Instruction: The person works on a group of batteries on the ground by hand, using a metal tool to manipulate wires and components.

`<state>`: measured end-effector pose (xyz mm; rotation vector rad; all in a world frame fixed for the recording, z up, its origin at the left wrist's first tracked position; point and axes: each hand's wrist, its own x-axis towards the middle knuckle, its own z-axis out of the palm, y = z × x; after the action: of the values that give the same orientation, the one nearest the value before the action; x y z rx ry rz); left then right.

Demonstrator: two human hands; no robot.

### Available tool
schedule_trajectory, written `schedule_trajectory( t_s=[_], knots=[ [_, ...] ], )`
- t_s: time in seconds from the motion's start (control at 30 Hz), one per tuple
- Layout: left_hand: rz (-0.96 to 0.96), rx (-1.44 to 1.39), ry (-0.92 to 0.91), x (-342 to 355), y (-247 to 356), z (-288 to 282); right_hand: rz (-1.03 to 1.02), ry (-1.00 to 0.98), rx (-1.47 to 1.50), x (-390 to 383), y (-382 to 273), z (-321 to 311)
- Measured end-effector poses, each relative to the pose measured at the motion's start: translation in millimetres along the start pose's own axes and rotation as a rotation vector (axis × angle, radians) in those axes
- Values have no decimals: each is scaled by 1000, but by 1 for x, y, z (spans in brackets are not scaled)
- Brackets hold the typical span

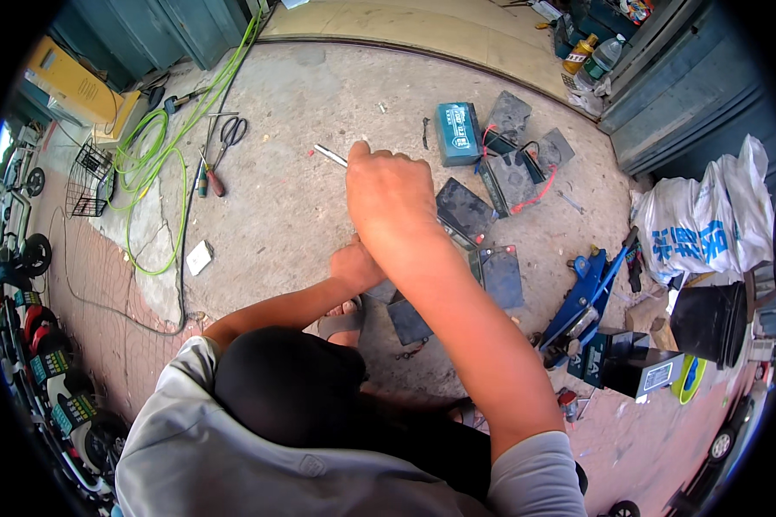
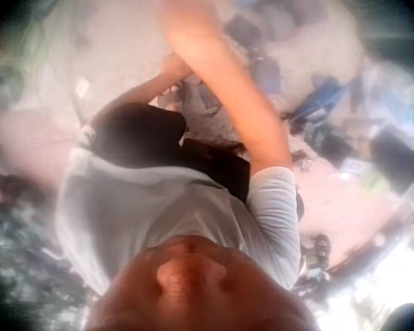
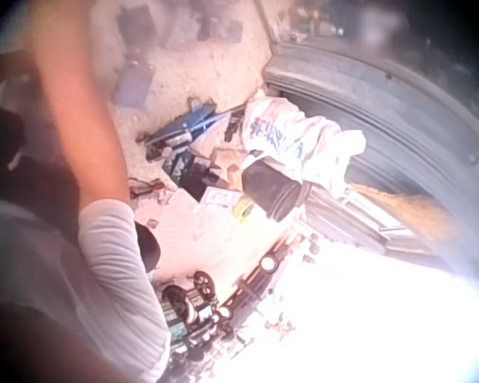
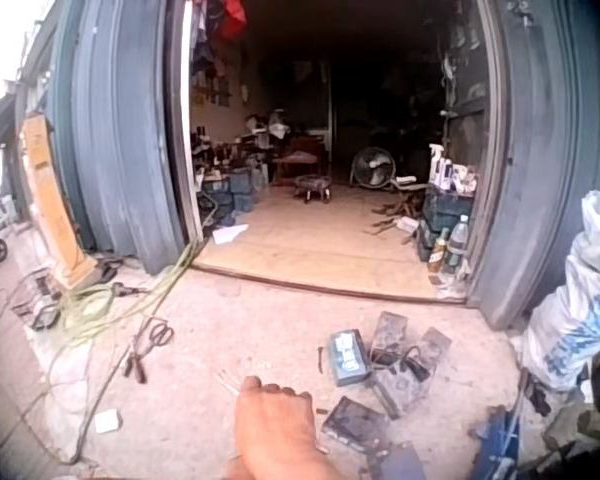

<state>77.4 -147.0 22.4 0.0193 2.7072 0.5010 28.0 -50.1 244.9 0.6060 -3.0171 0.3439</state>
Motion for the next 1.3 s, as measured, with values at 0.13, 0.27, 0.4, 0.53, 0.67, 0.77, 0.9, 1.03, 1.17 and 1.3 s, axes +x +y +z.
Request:
schedule_trajectory(
  t_s=[0.13, 0.27, 0.4, 0.53, 0.67, 0.77, 0.9, 1.03, 1.17, 1.3],
  knots=[
    [43, 17, -1, 12, -30, 30, -418, 187, -12, 5, 18, 14],
    [214, -180, 286, 21, -57, 44, -632, 552, 295, -3, 21, 27],
    [367, -299, 465, 4, -25, -17, -281, 421, 1149, -29, 30, 77],
    [560, -345, 303, 30, -43, -28, 1, 200, 1191, -42, 35, 107],
    [562, -489, 288, 29, -29, -33, 14, 223, 956, -45, 47, 115],
    [473, -279, 318, 27, -17, -49, 6, 201, 916, -46, 58, 113],
    [627, -329, 372, 34, -32, -43, -10, 196, 767, -43, 52, 101],
    [541, -273, 388, 30, -31, -47, -38, 250, 782, -46, 51, 101],
    [519, -386, 302, 34, -31, -48, -68, 276, 782, -46, 48, 98],
    [596, -359, 319, 36, -36, -41, -54, 256, 743, -47, 46, 95]
  ],
)
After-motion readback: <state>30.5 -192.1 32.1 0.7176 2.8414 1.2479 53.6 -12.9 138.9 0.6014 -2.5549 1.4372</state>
